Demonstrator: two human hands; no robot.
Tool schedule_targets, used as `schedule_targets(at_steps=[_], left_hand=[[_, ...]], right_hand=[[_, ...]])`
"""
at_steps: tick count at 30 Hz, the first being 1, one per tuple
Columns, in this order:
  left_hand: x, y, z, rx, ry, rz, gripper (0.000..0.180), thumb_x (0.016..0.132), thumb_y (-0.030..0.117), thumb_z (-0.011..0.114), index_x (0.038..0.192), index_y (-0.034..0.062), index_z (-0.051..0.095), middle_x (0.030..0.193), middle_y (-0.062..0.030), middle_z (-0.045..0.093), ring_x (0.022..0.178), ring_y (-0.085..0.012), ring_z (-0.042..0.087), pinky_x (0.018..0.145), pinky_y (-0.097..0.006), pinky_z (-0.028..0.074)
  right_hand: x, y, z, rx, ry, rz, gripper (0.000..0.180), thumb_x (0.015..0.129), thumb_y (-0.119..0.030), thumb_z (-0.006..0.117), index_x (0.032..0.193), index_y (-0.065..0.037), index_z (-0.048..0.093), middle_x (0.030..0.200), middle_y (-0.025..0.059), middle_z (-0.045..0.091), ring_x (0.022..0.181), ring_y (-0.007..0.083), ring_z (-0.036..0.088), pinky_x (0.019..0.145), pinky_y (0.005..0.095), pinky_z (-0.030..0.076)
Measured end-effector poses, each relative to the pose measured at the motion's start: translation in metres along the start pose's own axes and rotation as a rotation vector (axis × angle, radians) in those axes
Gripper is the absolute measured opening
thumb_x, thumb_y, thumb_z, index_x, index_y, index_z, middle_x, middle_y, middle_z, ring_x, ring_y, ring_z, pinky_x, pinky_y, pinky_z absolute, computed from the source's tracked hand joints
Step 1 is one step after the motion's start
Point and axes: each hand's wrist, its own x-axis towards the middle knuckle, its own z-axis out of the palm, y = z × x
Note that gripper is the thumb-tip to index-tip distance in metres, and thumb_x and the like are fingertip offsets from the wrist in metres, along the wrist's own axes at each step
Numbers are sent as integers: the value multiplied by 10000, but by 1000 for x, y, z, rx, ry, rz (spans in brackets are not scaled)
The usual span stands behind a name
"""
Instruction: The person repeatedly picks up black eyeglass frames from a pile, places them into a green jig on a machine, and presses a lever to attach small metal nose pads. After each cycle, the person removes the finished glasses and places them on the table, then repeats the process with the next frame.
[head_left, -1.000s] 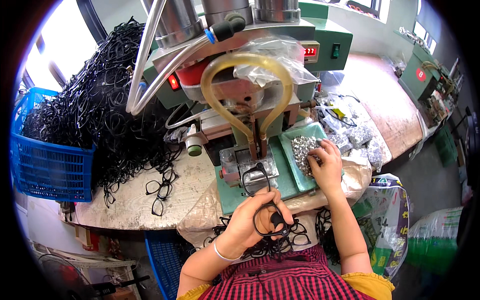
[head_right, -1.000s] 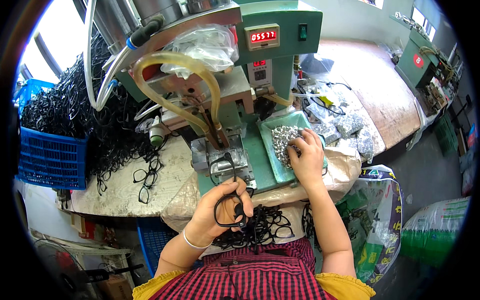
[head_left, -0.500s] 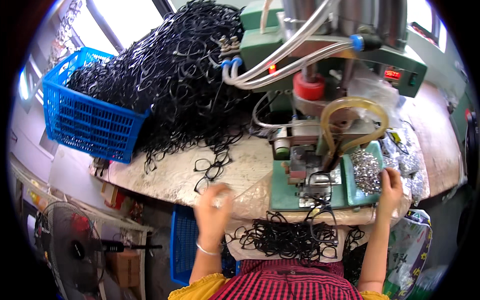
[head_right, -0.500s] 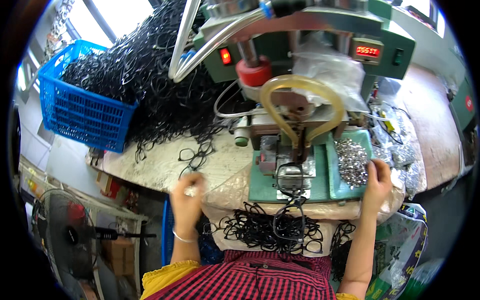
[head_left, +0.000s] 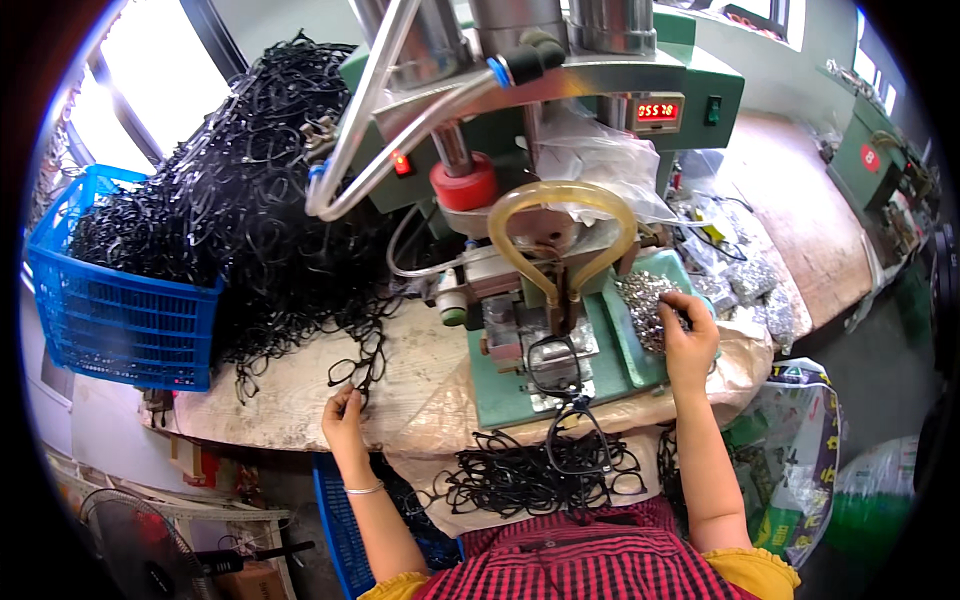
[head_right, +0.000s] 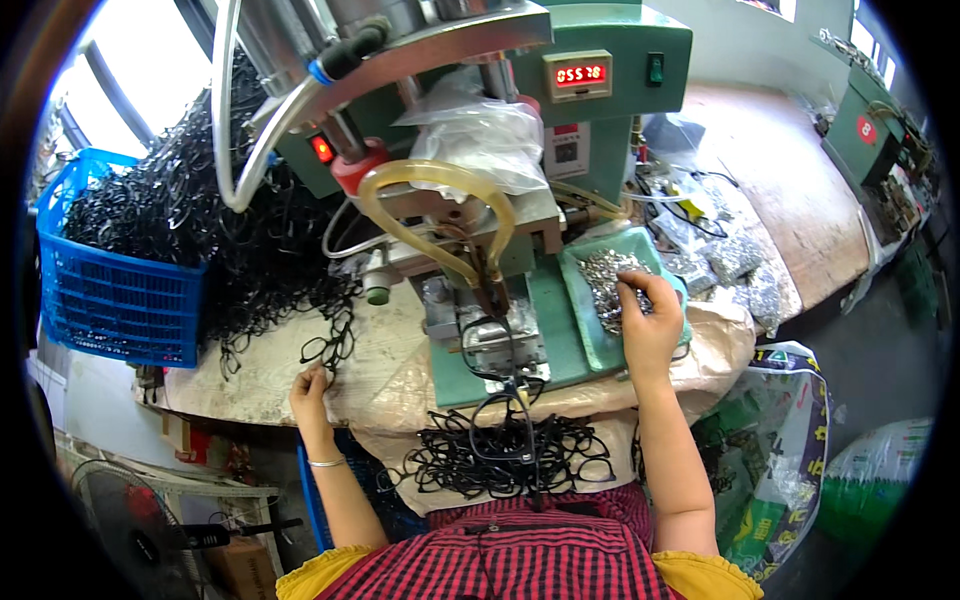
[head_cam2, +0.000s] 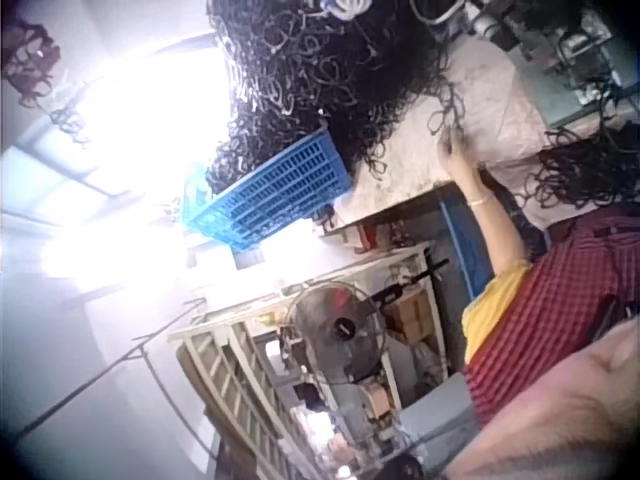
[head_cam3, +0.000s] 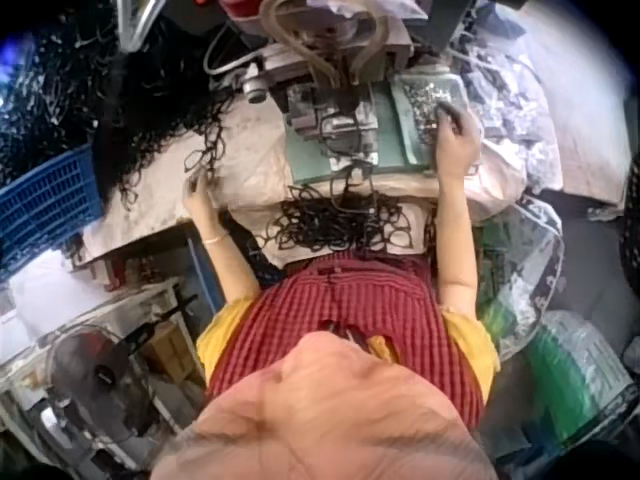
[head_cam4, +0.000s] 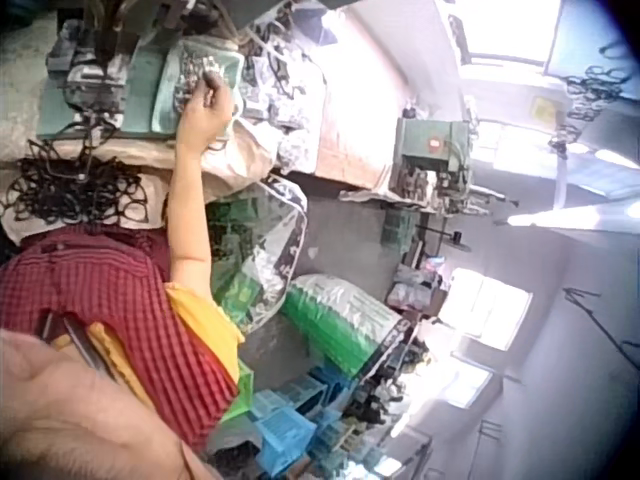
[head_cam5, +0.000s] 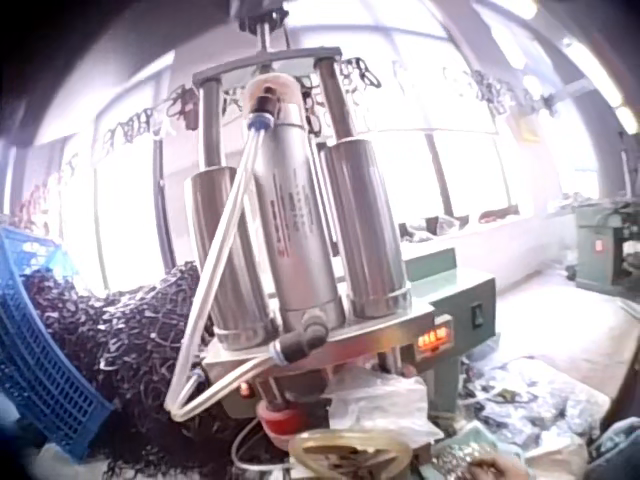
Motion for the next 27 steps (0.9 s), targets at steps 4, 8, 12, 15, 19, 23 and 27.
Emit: schedule_targets(at_steps=[4,8,12,15,19,23,27], left_hand=[[-18,62,19,-406,-90,-28,283,1040,239,583,838,43,556,1029,-158,728,834,-129,643,727,-246,535],[-33,96,37,-410,-208,171,297,1081,230,487,851,43,502,987,-178,731,766,-135,663,695,-224,544],[-44,112,87,-145,-305,330,228,1063,153,503,925,-3,596,999,-129,738,820,-142,651,735,-252,509],[-64,114,101,87,-340,453,172,1018,82,547,931,-27,648,990,-106,739,896,-163,665,816,-276,498],[-81,107,98,51,-344,471,141,1003,64,557,946,-29,647,995,-116,738,873,-173,662,807,-282,503],[-85,150,100,6,-398,827,114,972,31,573,882,-33,602,1015,-176,734,909,-274,711,787,-311,535],[-101,216,93,52,-570,1208,331,909,186,727,738,37,487,1003,-157,740,938,-314,730,747,-349,569]], right_hand=[[-18,11,-46,-79,97,15,109,838,13,706,944,-7,722,925,88,697,924,202,655,842,302,488],[-28,-29,-47,20,-57,31,121,833,37,691,936,-15,729,936,81,706,915,202,661,846,309,494],[-6,-85,-6,165,-274,-248,166,763,40,707,912,-29,727,916,88,708,892,254,671,837,343,510],[-7,-88,33,385,-357,-32,272,802,22,711,1067,19,651,970,68,681,893,169,652,838,300,511],[-23,-92,41,531,-327,67,389,817,16,718,1179,42,575,992,56,658,908,118,632,866,265,495],[-18,-96,40,612,-357,176,454,811,21,726,1222,50,533,995,64,662,930,98,631,880,246,481],[-21,-122,40,701,-392,245,464,821,30,708,1247,39,525,1034,78,677,963,115,643,900,264,481]])
